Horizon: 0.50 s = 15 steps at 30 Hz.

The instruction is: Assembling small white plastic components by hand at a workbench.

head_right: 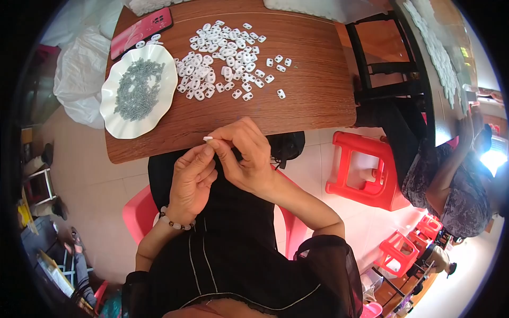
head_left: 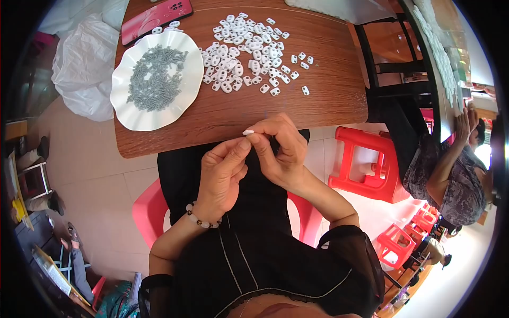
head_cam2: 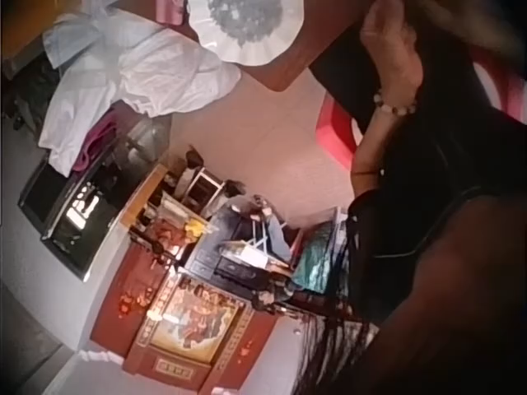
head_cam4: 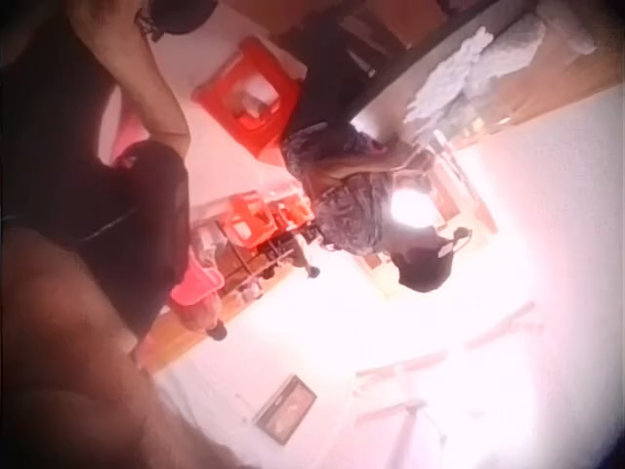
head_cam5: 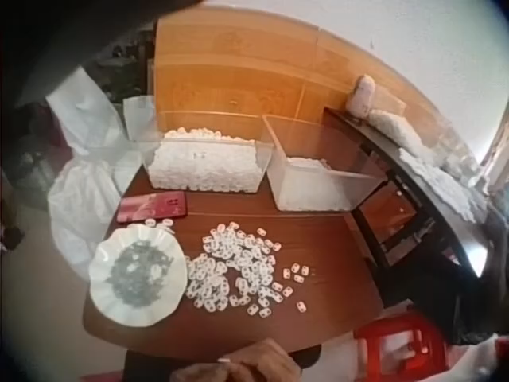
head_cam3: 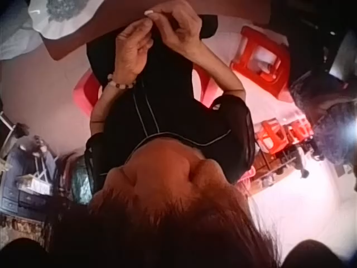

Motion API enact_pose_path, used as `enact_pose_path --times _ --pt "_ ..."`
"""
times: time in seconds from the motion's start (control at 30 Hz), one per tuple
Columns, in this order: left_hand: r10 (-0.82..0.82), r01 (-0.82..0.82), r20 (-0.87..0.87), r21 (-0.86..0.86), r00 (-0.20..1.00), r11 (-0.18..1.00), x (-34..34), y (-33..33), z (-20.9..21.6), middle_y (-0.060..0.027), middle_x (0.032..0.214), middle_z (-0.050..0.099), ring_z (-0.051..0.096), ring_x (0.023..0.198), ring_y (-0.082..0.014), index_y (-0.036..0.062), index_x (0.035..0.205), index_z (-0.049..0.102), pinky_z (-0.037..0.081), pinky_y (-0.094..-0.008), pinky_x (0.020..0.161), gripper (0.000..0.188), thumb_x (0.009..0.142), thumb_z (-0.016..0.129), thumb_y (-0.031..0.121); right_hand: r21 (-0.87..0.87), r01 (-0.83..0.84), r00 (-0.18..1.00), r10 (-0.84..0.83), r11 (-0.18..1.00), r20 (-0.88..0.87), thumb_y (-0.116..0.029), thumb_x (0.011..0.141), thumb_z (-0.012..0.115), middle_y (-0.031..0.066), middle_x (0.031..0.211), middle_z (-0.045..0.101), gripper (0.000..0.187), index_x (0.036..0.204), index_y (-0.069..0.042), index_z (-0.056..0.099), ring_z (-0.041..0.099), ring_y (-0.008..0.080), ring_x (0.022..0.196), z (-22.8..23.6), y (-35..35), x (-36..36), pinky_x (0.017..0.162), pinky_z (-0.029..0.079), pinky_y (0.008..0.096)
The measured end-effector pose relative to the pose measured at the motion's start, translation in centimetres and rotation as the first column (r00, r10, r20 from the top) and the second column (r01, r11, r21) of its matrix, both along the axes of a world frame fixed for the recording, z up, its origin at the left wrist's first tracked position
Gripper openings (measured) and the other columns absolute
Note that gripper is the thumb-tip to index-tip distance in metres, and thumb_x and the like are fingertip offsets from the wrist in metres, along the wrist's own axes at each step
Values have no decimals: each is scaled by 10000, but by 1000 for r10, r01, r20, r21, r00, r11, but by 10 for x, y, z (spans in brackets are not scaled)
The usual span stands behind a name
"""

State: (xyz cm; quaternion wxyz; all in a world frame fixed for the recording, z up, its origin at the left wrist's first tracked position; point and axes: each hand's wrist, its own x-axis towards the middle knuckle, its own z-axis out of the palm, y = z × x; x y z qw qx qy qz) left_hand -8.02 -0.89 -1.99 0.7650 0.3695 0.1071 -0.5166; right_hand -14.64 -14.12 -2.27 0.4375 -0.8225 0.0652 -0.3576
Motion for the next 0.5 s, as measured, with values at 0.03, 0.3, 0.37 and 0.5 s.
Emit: enact_pose_path --times 0.03,0.3,0.37,0.5 --pt "21 -22 55 9 998 1000 0 -1 0 106 620 440 265 494 2 23 974 696 204 -197 465 128 897 686 125 24 -8 998 9 1000 -58 5 872 659 61 831 641 66 927 -5 624 557 141 704 4 -1 -2 635 451 262" --pt "-13 -40 472 103 882 994 18 2 -2 67 733 583 374 586 20 -6 952 698 266 -159 516 135 908 677 120 652 16 934 222 758 -281 -35 949 573 118 1073 673 59 961 18 596 587 76 887 22 -8 -10 800 474 228" --pt "-59 -3 539 114 840 993 19 2 -3 76 707 538 312 543 3 -2 947 680 202 -183 477 141 911 663 132 668 -8 932 247 744 -264 -50 921 610 116 987 696 85 892 29 603 614 68 812 19 -7 -11 736 515 232" --pt "-123 46 564 148 817 988 22 4 -5 83 698 527 307 556 6 -1 939 684 201 -182 486 144 910 667 138 696 -28 914 300 718 -273 -42 919 600 118 979 694 93 861 29 583 606 63 816 20 -7 -11 728 515 231"
